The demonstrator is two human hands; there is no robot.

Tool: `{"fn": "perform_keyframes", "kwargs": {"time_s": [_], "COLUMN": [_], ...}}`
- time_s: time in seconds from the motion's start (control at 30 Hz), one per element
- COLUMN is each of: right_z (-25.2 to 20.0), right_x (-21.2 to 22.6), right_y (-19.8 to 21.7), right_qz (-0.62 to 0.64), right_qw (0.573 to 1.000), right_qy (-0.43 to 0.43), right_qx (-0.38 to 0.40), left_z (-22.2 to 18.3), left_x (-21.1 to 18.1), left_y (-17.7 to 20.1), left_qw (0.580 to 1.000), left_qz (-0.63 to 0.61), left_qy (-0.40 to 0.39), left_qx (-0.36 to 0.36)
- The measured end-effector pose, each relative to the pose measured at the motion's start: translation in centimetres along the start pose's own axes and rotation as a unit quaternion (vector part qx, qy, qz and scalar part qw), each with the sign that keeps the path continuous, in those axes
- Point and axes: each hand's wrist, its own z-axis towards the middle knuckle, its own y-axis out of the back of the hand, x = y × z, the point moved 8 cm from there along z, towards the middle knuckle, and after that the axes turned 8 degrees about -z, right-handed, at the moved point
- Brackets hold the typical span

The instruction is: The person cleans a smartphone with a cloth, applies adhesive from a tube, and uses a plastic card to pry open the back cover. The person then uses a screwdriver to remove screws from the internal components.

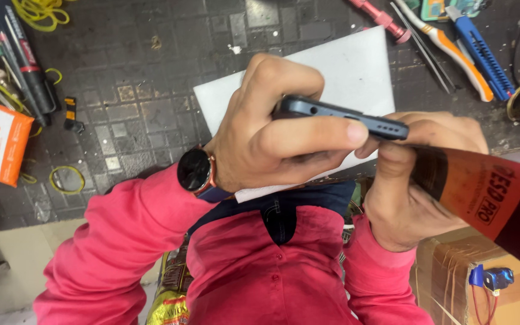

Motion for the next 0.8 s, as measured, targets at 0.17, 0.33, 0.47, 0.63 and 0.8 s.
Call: {"fn": "perform_keyframes", "kwargs": {"time_s": [0.17, 0.33, 0.47, 0.63, 0.8], "right_z": [-0.5, -0.5, -0.4, 0.6, -0.3], "right_x": [-0.7, -1.4, -1.1, -0.3, -1.0], "right_y": [0.1, 0.6, 0.7, 0.7, 1.0], "right_qz": [-0.009, 0.009, -0.025, -0.03, -0.028], "right_qw": [1.0, 1.0, 0.999, 0.999, 0.999], "right_qy": [0.003, -0.016, -0.029, -0.017, -0.036], "right_qx": [-0.004, -0.022, -0.008, 0.014, 0.013], "left_z": [0.0, 0.1, 0.8, 3.3, 4.1], "left_x": [0.3, -0.4, -1.6, -3.0, -3.5], "left_y": [-0.1, 0.1, 0.8, 0.7, 0.2], "left_qw": [1.0, 0.999, 0.988, 0.99, 0.991], "left_qz": [-0.01, 0.037, 0.139, 0.136, 0.134], "left_qy": [0.001, -0.017, -0.069, -0.035, -0.023], "left_qx": [-0.009, 0.006, 0.001, 0.007, -0.001]}}
